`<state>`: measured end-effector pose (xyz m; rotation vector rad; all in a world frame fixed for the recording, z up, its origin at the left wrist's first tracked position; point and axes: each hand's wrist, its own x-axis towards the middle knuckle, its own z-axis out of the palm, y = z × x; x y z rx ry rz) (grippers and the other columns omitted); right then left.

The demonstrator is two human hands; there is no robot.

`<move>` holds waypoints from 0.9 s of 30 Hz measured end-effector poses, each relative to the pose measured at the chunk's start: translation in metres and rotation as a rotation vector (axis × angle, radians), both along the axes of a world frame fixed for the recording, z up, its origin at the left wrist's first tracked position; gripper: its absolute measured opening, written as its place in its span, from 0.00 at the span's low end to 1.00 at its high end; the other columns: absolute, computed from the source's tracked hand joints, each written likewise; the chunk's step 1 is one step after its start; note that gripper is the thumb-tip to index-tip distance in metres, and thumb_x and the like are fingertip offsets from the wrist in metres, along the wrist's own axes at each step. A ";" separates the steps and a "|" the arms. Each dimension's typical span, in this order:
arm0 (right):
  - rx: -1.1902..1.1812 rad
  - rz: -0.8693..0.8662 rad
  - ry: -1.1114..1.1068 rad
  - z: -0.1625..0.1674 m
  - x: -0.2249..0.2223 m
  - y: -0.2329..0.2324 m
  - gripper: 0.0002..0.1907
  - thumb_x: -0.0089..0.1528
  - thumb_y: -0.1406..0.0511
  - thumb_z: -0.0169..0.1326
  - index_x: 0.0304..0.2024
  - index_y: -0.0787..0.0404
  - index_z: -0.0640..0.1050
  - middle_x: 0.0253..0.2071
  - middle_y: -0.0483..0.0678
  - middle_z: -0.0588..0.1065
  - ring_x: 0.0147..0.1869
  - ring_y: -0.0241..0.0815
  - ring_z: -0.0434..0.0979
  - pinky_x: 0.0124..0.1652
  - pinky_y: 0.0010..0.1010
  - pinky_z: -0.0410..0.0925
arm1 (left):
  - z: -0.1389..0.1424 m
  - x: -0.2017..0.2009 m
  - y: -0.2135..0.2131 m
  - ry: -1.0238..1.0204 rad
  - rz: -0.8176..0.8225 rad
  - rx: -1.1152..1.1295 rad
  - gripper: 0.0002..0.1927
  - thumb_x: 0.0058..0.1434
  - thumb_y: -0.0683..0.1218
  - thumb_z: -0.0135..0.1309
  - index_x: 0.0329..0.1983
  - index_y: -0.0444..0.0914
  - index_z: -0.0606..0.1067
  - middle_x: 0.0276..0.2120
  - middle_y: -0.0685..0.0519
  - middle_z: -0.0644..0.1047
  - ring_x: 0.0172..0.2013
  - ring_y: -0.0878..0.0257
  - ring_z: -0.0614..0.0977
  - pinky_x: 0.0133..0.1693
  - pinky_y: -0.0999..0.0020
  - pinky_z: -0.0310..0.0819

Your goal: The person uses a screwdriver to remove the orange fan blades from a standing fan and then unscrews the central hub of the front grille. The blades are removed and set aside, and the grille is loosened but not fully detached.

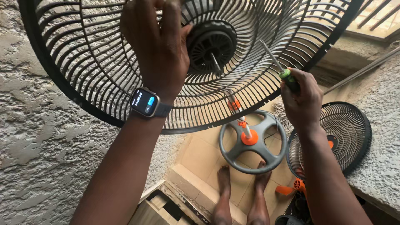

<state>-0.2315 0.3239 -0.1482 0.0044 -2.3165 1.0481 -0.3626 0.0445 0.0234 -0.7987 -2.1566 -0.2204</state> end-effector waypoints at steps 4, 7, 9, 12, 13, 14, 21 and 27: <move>-0.025 -0.014 0.001 0.001 0.000 -0.004 0.14 0.69 0.72 0.60 0.57 0.64 0.75 0.48 0.53 0.78 0.52 0.51 0.79 0.52 0.39 0.71 | -0.014 -0.007 -0.002 0.011 0.042 -0.062 0.28 0.68 0.45 0.64 0.66 0.39 0.65 0.64 0.44 0.63 0.63 0.46 0.65 0.60 0.42 0.62; -0.006 -0.056 0.036 0.007 -0.001 -0.011 0.13 0.70 0.71 0.61 0.56 0.64 0.75 0.47 0.53 0.79 0.51 0.50 0.78 0.54 0.40 0.70 | -0.023 -0.013 -0.010 0.033 0.042 -0.087 0.31 0.71 0.47 0.63 0.71 0.38 0.62 0.67 0.41 0.59 0.66 0.40 0.61 0.63 0.40 0.61; 0.032 -0.104 0.082 0.013 0.000 -0.020 0.13 0.69 0.72 0.60 0.55 0.65 0.75 0.46 0.53 0.79 0.50 0.50 0.79 0.58 0.46 0.67 | -0.026 -0.019 -0.016 0.044 0.040 -0.108 0.33 0.71 0.50 0.62 0.73 0.40 0.61 0.69 0.41 0.58 0.69 0.38 0.60 0.64 0.39 0.61; -0.077 -0.162 0.063 0.024 0.010 -0.042 0.15 0.68 0.73 0.59 0.57 0.66 0.76 0.41 0.51 0.77 0.44 0.44 0.76 0.54 0.46 0.62 | -0.028 -0.027 -0.019 0.032 0.049 -0.141 0.37 0.66 0.54 0.60 0.75 0.43 0.62 0.71 0.42 0.59 0.70 0.38 0.61 0.66 0.37 0.61; -0.234 -0.150 -0.012 0.028 0.015 -0.050 0.15 0.70 0.71 0.59 0.59 0.65 0.76 0.39 0.48 0.76 0.39 0.39 0.73 0.44 0.36 0.62 | -0.028 -0.029 -0.019 0.042 0.045 -0.146 0.37 0.66 0.54 0.61 0.75 0.43 0.62 0.70 0.42 0.59 0.70 0.38 0.61 0.67 0.36 0.61; -0.394 -0.136 -0.087 0.032 0.019 -0.059 0.15 0.72 0.70 0.59 0.60 0.64 0.77 0.37 0.46 0.75 0.34 0.34 0.69 0.34 0.26 0.62 | -0.028 -0.030 -0.018 0.046 0.040 -0.147 0.36 0.66 0.54 0.61 0.74 0.43 0.63 0.70 0.42 0.60 0.69 0.38 0.62 0.66 0.36 0.61; -0.707 0.054 -0.251 0.080 0.042 -0.111 0.17 0.65 0.70 0.57 0.57 0.66 0.79 0.36 0.42 0.77 0.33 0.27 0.70 0.31 0.20 0.64 | -0.025 -0.027 -0.014 -0.004 0.020 -0.147 0.32 0.70 0.54 0.65 0.70 0.41 0.65 0.67 0.40 0.61 0.67 0.36 0.62 0.63 0.33 0.61; -0.593 0.053 -0.215 0.121 0.053 -0.109 0.25 0.59 0.72 0.56 0.60 0.69 0.77 0.39 0.49 0.72 0.39 0.33 0.73 0.34 0.22 0.67 | -0.030 -0.029 -0.014 0.051 0.080 -0.193 0.35 0.69 0.57 0.59 0.73 0.39 0.62 0.71 0.37 0.58 0.70 0.36 0.59 0.65 0.35 0.59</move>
